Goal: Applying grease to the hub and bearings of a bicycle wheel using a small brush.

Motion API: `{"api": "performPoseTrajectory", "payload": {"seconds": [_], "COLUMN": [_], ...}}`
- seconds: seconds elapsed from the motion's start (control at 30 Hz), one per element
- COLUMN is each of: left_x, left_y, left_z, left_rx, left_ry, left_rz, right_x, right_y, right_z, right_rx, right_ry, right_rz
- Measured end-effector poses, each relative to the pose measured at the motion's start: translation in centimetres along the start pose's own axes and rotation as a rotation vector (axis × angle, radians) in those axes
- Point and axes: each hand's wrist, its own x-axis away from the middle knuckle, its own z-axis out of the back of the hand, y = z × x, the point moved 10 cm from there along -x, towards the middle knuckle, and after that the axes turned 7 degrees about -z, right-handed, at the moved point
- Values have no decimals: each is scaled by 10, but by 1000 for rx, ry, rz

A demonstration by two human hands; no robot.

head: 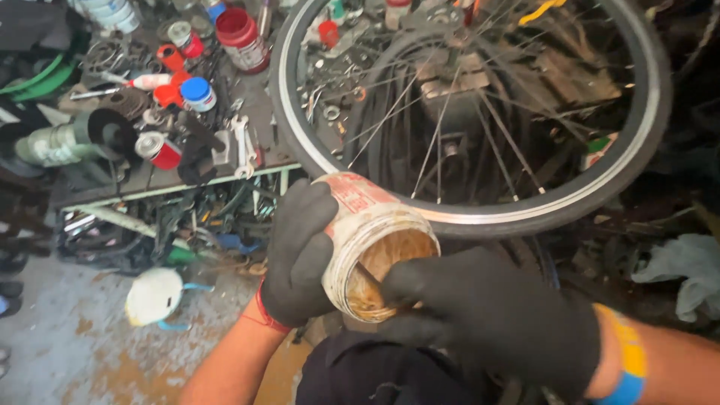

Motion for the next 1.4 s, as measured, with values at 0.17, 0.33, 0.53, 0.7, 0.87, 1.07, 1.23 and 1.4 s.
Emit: {"api": "performPoseTrajectory", "payload": {"seconds": [0.17,0.33,0.53,0.7,0.87,1.07,1.23,1.4], "left_x": [21,22,-5,-3,-8,-3,-16,-52], "left_y": [-3,6,16,11,12,1,-17,-57], "left_z": [7,1,-5,2,-1,-5,-2,2], "left_rx": [-54,-70,-102,-127,-141,-205,-175,-65], "left_ry": [10,-76,-31,61,52,62,23,-118], "left_rz": [71,-11,-83,-77,-93,-152,-98,284], "right_x": [12,8,5,8,-16,-36,-24,4], "right_y": [-8,-9,-12,-18,-9,9,30,47], "right_z": [0,-8,-39,-74,-59,-5,16,35], "right_rx": [555,758,854,581,295,-22,-293,-463], "right_ry": [47,76,151,119,77,60,25,116], "right_rz": [117,1,-47,-77,-92,-123,-119,-56]}}
